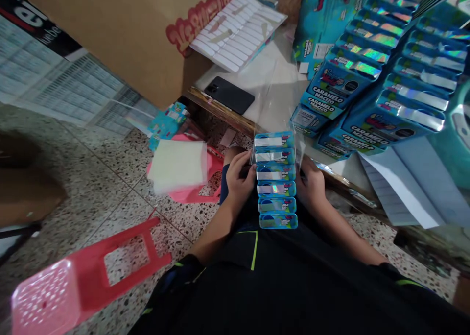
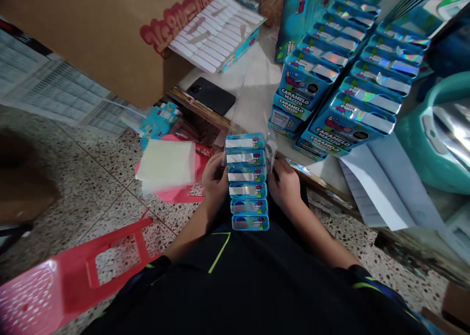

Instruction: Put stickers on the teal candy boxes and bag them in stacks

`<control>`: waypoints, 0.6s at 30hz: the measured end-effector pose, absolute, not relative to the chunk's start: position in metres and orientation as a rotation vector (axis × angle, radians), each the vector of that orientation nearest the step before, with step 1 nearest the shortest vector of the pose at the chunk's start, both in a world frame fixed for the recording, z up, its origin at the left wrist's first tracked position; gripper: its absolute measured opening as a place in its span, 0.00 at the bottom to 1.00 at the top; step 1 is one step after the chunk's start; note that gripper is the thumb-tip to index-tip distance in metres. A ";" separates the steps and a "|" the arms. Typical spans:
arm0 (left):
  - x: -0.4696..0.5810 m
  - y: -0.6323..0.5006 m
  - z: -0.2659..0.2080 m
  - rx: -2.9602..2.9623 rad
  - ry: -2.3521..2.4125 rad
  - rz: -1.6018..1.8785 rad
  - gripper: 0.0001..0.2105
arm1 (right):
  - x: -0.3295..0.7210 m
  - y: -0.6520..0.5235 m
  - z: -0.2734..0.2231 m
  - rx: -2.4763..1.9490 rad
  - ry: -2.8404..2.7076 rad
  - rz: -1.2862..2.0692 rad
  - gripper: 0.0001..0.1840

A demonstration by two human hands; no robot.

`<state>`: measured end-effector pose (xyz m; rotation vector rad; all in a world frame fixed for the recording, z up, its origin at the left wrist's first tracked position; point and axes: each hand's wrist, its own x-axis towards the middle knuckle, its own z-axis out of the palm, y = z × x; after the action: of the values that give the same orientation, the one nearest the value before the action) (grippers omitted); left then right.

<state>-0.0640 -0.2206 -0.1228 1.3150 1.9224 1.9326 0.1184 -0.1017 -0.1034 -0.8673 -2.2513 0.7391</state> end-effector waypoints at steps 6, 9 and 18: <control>-0.058 -0.215 -0.130 0.986 1.872 1.999 0.10 | 0.108 -0.106 -0.103 -0.871 -2.175 0.738 0.19; -0.053 -0.210 -0.130 0.779 1.759 2.021 0.15 | 0.106 -0.107 -0.105 -0.858 -2.182 0.729 0.18; -0.067 -0.205 -0.148 1.014 1.903 1.877 0.14 | 0.110 -0.103 -0.110 -0.816 -2.207 0.740 0.19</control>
<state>-0.0674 -0.2054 -0.1477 1.0138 1.9028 1.8774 0.1101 -0.1033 -0.1100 -0.8160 -2.2066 0.7397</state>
